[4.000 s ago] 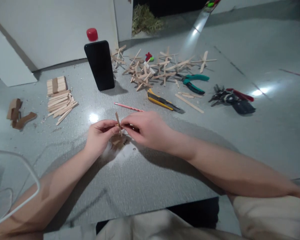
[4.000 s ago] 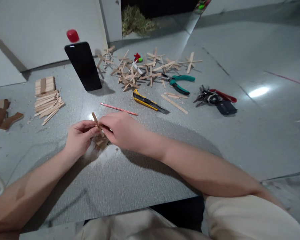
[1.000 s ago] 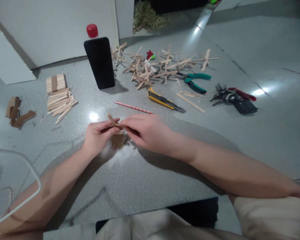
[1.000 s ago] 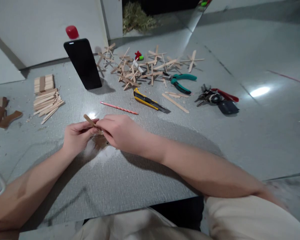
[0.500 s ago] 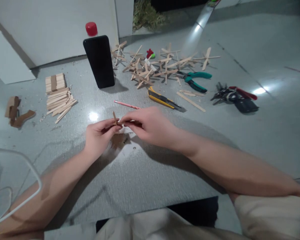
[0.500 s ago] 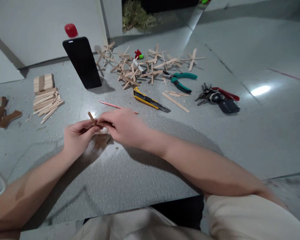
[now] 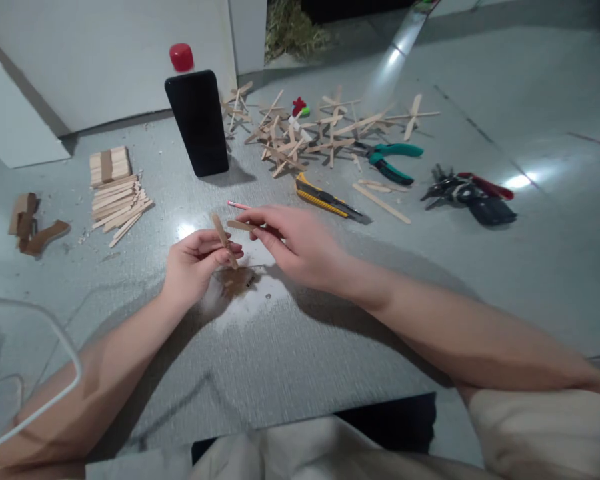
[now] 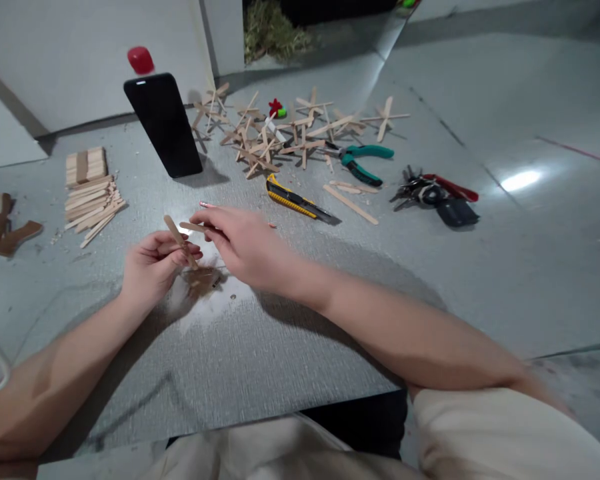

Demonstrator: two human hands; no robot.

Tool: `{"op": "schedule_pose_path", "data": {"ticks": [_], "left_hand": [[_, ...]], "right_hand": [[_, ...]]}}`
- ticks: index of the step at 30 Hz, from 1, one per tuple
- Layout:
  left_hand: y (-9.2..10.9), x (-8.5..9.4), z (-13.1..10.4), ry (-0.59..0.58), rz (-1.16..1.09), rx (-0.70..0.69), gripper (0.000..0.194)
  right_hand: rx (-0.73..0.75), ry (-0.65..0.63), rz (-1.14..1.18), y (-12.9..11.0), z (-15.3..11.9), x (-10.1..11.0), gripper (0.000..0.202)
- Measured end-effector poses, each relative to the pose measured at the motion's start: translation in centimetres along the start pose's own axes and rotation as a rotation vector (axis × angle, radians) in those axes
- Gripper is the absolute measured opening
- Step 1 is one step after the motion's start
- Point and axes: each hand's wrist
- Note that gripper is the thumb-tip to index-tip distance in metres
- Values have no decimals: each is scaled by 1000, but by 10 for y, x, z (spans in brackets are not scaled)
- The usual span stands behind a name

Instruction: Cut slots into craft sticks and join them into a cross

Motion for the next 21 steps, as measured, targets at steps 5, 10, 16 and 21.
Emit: {"op": "schedule_pose_path", "data": {"ticks": [5, 10, 16, 21], "left_hand": [[6, -3, -8, -51, 142, -66, 20], [7, -7, -14, -4, 337, -194, 12], [4, -7, -13, 18, 439, -269, 9], [4, -4, -12, 12, 513, -319, 10]], "right_hand": [[-178, 1, 312, -2, 0, -4, 15], [-292, -38, 529, 5, -2, -14, 30], [-318, 5, 625, 10, -1, -21, 27], [-352, -19, 621, 9, -1, -18, 14]]}}
Point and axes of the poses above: each hand's wrist, its own z-axis towards the middle knuckle, its own x-axis out of the back of the hand, y = z × x, and after that the axes turned 7 degrees about x, right-handed
